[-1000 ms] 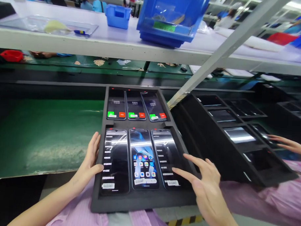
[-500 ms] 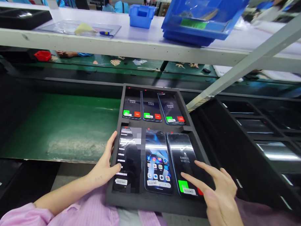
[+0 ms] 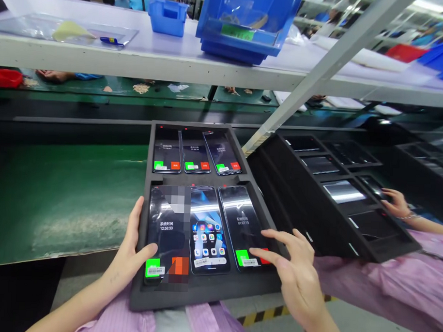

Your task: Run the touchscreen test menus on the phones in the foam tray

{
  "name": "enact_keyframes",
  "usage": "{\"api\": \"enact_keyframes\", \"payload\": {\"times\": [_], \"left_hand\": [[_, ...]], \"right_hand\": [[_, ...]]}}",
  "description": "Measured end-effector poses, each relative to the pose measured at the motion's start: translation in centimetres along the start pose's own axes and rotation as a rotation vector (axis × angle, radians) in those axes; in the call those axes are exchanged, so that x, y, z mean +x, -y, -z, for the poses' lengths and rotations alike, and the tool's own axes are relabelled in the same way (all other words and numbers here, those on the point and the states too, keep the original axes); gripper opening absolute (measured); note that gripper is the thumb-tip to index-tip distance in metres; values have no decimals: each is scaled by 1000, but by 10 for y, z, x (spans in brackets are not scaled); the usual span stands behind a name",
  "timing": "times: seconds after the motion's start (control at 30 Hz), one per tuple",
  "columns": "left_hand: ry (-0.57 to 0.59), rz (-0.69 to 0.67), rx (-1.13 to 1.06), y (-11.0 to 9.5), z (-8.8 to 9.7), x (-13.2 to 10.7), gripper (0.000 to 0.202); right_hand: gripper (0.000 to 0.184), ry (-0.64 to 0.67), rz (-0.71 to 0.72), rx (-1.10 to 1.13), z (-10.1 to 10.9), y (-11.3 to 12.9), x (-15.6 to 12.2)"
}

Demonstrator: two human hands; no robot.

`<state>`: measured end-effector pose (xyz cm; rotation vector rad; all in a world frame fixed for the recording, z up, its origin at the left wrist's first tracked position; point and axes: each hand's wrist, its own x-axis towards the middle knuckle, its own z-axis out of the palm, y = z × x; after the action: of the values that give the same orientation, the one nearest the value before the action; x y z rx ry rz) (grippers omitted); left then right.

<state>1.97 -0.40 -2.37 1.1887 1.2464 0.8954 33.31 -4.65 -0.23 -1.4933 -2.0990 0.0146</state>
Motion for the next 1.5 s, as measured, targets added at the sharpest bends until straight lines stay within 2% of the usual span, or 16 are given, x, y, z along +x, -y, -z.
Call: {"api": "enact_keyframes", "payload": {"times": [0.1, 0.2, 0.37, 0.47, 0.53, 0.6, 0.67, 0.77, 0.87, 1.0, 1.1, 1.2, 1.33, 1.4, 1.5], "left_hand": [[52, -40, 62, 1, 3, -5, 92], [103, -55, 151, 1, 6, -14, 91], [76, -91, 304, 8, 5, -26, 88], [50, -127, 320, 11, 6, -22, 79], [-23, -148, 384, 7, 9, -12, 60], [-128, -227, 511, -2, 13, 4, 45], [-200, -364, 685, -15, 17, 25, 43], [-230, -525, 974, -35, 19, 56, 47], [-242, -572, 1201, -48, 16, 79, 47], [-234, -534, 1389, -53, 11, 98, 44], [-216, -522, 1426, -51, 11, 103, 42], [-263, -528, 1379, -48, 12, 103, 43], [-301, -480, 1292, -44, 13, 102, 46], [-311, -453, 1238, -42, 15, 103, 47], [-328, -416, 1124, -36, 18, 102, 47]], "right_hand": [[38, 110, 85, 16, 1, 1, -1], [36, 181, 97, -9, -1, 0, -2], [39, 169, 107, 6, 2, 3, -1], [38, 175, 139, -21, 6, 4, 14], [38, 169, 150, -60, 6, -1, 35], [40, 151, 132, -88, 3, -12, 62], [44, 129, 82, -97, -6, -25, 92], [48, 132, 6, -128, -24, -41, 129], [48, 200, -23, -178, -41, -49, 153], [47, 298, -52, -279, -49, -50, 167], [47, 300, -24, -307, -50, -42, 174], [46, 307, 101, -248, -56, -25, 182], [44, 391, 248, -203, -71, -4, 193], [44, 412, 254, -191, -75, -1, 194], [45, 349, 222, -145, -68, -6, 188]]}}
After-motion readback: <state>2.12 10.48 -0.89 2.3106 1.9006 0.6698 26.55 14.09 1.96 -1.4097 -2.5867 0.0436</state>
